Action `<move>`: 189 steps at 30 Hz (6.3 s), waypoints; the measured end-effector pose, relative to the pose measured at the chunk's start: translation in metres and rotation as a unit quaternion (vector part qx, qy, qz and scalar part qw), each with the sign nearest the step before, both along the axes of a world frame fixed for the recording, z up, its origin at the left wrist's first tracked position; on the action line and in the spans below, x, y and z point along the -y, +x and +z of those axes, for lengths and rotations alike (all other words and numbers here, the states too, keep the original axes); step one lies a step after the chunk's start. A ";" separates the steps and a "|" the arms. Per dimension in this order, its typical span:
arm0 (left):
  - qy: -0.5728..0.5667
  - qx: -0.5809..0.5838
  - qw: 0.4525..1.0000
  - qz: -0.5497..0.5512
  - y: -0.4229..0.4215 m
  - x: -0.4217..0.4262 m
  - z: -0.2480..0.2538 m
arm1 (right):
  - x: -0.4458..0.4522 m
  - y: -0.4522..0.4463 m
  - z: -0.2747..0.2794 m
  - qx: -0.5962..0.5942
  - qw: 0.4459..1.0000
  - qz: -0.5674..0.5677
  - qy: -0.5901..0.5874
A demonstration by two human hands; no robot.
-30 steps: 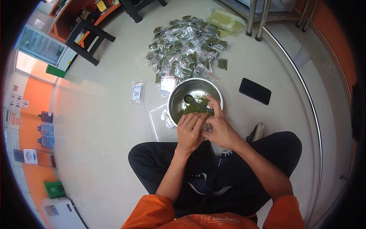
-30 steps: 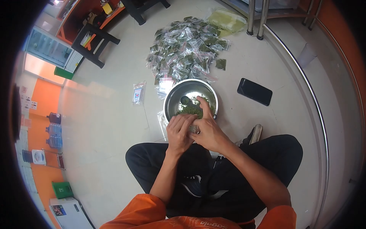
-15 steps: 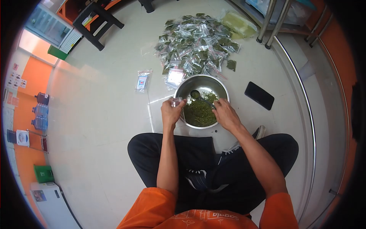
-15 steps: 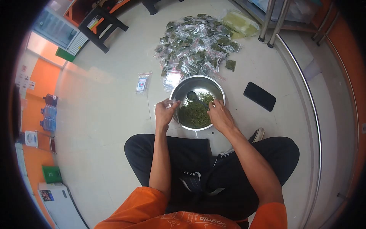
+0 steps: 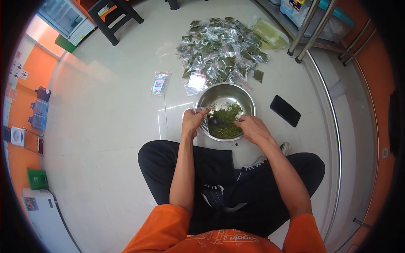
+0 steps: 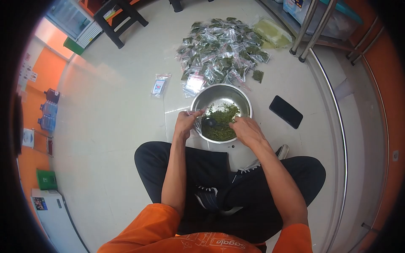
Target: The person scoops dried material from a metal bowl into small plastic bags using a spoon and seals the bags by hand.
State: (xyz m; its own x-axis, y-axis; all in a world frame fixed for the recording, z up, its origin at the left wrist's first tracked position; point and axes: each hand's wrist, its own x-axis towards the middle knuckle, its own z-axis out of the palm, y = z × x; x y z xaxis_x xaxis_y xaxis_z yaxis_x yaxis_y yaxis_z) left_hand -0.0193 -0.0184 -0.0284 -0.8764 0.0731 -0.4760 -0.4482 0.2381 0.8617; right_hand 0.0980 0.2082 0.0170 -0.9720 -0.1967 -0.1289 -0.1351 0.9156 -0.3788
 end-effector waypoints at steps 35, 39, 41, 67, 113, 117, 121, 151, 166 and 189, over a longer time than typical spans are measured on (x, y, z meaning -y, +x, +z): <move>-0.094 -0.110 0.989 0.043 -0.005 0.004 0.026 | -0.046 0.000 -0.003 0.149 0.838 -0.275 -0.448; -0.028 -0.130 0.988 0.079 -0.002 0.004 0.032 | -0.064 0.001 -0.010 0.119 0.835 -0.294 -0.450; -0.029 -0.130 0.987 0.085 -0.001 0.005 0.037 | -0.069 0.002 -0.023 0.119 0.841 -0.304 -0.432; -0.153 -0.291 0.944 -0.024 0.007 -0.001 0.042 | -0.068 0.005 -0.049 0.048 0.878 -0.295 -0.373; -0.203 -0.455 0.810 -0.310 0.027 -0.034 0.029 | 0.005 0.003 0.055 -0.170 0.984 -0.044 -0.014; -0.178 -0.428 0.832 -0.305 0.027 -0.032 0.034 | 0.008 0.007 0.073 -0.227 0.971 0.005 0.068; -0.142 -0.415 0.855 -0.277 0.024 -0.032 0.033 | 0.009 0.010 0.070 -0.256 0.963 0.034 0.074; 0.226 -0.105 0.956 -0.154 0.050 -0.056 0.047 | 0.000 -0.013 0.006 -0.121 0.847 -0.220 -0.468; 0.170 -0.156 0.955 -0.184 0.051 -0.055 0.050 | 0.000 -0.009 0.018 -0.110 0.874 -0.195 -0.430; 0.169 -0.143 0.953 -0.205 0.046 -0.049 0.050 | -0.001 -0.011 0.011 -0.111 0.882 -0.160 -0.428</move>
